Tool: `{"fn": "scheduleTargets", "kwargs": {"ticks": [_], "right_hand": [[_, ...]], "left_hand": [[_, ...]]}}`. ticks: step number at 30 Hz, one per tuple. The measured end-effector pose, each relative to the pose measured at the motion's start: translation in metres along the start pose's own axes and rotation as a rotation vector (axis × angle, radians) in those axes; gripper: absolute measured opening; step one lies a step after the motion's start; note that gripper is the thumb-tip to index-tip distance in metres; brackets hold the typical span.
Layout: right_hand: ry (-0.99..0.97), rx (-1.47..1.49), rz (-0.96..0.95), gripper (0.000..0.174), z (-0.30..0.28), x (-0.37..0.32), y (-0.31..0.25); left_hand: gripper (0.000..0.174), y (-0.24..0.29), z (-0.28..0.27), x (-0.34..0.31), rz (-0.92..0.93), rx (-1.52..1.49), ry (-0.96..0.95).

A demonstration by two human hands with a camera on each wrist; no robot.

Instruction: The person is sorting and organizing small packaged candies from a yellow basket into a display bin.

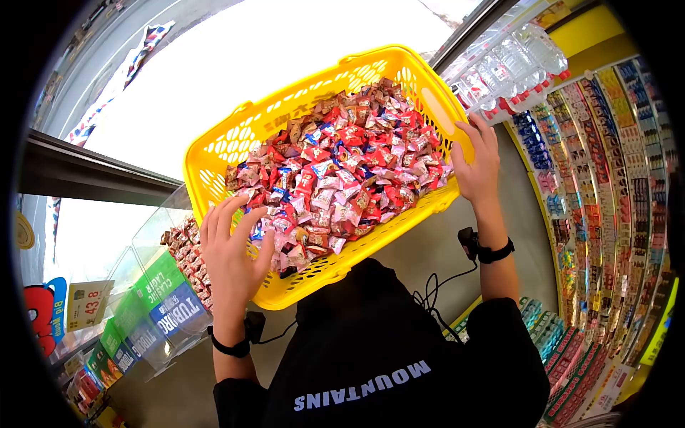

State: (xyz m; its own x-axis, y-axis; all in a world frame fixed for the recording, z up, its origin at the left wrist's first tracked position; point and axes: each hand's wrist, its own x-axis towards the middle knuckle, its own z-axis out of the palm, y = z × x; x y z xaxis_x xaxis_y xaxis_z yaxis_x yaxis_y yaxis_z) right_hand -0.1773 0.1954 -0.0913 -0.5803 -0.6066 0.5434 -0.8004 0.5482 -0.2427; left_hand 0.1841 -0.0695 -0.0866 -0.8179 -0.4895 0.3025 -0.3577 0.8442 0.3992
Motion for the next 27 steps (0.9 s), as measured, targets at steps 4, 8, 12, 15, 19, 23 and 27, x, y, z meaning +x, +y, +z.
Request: {"fn": "scheduleTargets", "kwargs": {"ticks": [4,8,12,15,19,23,27], "right_hand": [[0.011,0.003,0.002,0.035,0.006,-0.002,0.001],[0.041,-0.032,-0.051,0.034,0.004,-0.003,-0.002],[0.000,0.039,-0.043,0.037,0.003,-0.003,-0.001],[-0.060,0.204,-0.009,0.040,-0.004,0.001,-0.001],[-0.079,0.341,-0.141,0.044,-0.006,0.013,0.021],[-0.112,0.473,-0.159,0.043,0.003,0.030,0.044],[-0.120,0.513,-0.202,0.043,0.008,0.030,0.045]], "left_hand": [[0.033,-0.001,0.002,0.002,-0.010,0.011,0.030],[0.032,0.005,0.000,-0.003,-0.016,0.008,0.005],[0.038,0.011,-0.012,-0.001,0.020,0.049,-0.129],[0.047,0.043,-0.043,0.017,0.016,0.050,-0.260],[0.053,0.109,-0.081,0.075,0.094,0.161,-0.270],[0.049,0.157,-0.036,0.171,0.177,-0.055,-0.420],[0.046,0.168,0.087,0.199,0.321,-0.200,-0.469]]}}
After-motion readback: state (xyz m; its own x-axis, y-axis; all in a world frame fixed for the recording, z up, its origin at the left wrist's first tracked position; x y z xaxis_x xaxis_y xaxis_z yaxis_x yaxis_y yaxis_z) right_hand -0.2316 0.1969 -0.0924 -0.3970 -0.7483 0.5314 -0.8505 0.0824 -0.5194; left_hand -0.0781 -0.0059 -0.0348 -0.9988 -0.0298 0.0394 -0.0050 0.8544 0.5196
